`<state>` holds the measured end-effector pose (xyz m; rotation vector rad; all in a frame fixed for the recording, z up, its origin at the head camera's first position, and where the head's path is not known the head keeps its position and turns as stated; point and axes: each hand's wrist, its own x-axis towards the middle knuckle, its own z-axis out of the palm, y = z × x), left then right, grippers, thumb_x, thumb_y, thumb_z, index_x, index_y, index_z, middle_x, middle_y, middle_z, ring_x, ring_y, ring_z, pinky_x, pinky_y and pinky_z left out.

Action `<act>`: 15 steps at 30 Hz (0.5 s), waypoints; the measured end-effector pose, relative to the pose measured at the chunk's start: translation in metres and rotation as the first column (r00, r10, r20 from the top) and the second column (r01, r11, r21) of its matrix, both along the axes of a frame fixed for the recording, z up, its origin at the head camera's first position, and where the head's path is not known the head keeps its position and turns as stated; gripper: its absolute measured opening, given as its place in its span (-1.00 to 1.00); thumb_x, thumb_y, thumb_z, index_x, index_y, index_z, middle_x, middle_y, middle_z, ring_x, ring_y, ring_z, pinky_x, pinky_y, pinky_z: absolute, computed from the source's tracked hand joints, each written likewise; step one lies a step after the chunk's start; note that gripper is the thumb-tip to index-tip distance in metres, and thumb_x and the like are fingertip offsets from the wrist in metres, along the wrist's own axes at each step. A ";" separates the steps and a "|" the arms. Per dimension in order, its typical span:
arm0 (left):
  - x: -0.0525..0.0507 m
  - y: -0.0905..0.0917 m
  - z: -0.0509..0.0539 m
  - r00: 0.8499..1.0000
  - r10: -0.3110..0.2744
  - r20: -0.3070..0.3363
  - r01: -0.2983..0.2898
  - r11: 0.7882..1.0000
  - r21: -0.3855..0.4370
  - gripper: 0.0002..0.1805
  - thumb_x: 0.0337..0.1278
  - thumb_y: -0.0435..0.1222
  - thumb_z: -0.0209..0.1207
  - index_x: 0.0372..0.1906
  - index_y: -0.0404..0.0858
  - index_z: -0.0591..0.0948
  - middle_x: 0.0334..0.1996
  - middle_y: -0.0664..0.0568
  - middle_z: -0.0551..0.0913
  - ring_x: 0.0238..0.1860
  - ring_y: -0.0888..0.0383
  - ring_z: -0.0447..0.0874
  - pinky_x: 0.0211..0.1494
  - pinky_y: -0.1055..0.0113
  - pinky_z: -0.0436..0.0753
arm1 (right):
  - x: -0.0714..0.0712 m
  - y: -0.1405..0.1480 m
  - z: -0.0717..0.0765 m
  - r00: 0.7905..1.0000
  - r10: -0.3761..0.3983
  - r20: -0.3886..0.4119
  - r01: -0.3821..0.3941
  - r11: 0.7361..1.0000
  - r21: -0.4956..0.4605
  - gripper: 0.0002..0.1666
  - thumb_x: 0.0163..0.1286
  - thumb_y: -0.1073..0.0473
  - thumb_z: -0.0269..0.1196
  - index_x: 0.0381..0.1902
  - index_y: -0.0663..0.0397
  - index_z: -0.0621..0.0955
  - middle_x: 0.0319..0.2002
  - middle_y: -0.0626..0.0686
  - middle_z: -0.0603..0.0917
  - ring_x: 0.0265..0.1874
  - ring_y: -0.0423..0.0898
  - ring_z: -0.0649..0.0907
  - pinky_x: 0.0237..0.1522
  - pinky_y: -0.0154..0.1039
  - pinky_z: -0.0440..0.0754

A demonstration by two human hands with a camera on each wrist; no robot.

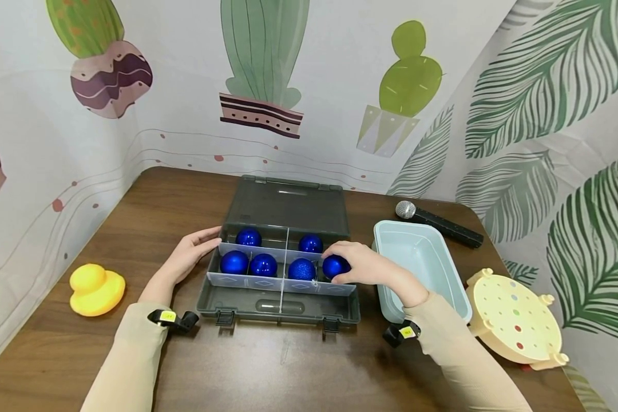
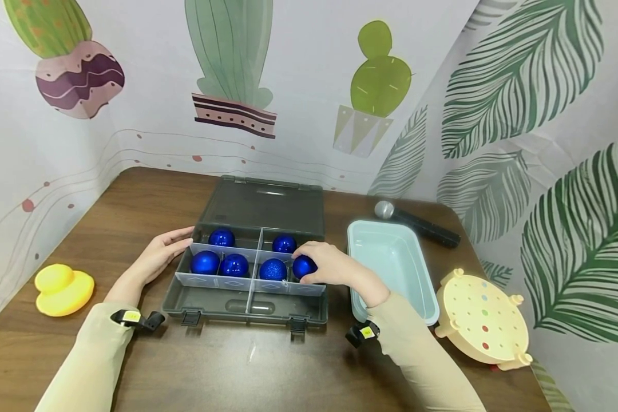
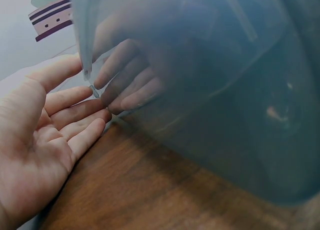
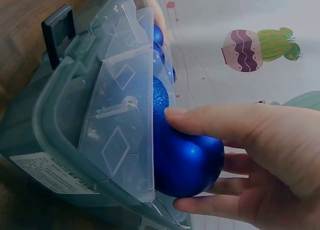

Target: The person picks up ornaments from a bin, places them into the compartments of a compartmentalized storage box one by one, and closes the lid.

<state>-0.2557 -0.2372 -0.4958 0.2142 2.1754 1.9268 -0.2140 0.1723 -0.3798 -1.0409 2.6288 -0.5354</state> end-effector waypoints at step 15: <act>0.002 0.000 0.003 1.000 -0.006 0.010 0.006 1.000 0.001 -0.32 0.41 -0.17 0.10 0.46 -0.41 0.21 0.46 -0.25 0.23 0.23 0.39 0.38 0.19 0.67 0.42 | -0.002 -0.006 0.000 1.000 -0.008 0.008 0.008 0.998 0.058 -0.44 0.20 0.09 0.42 0.13 0.14 0.57 0.21 0.23 0.54 0.16 0.22 0.54 0.09 0.09 0.61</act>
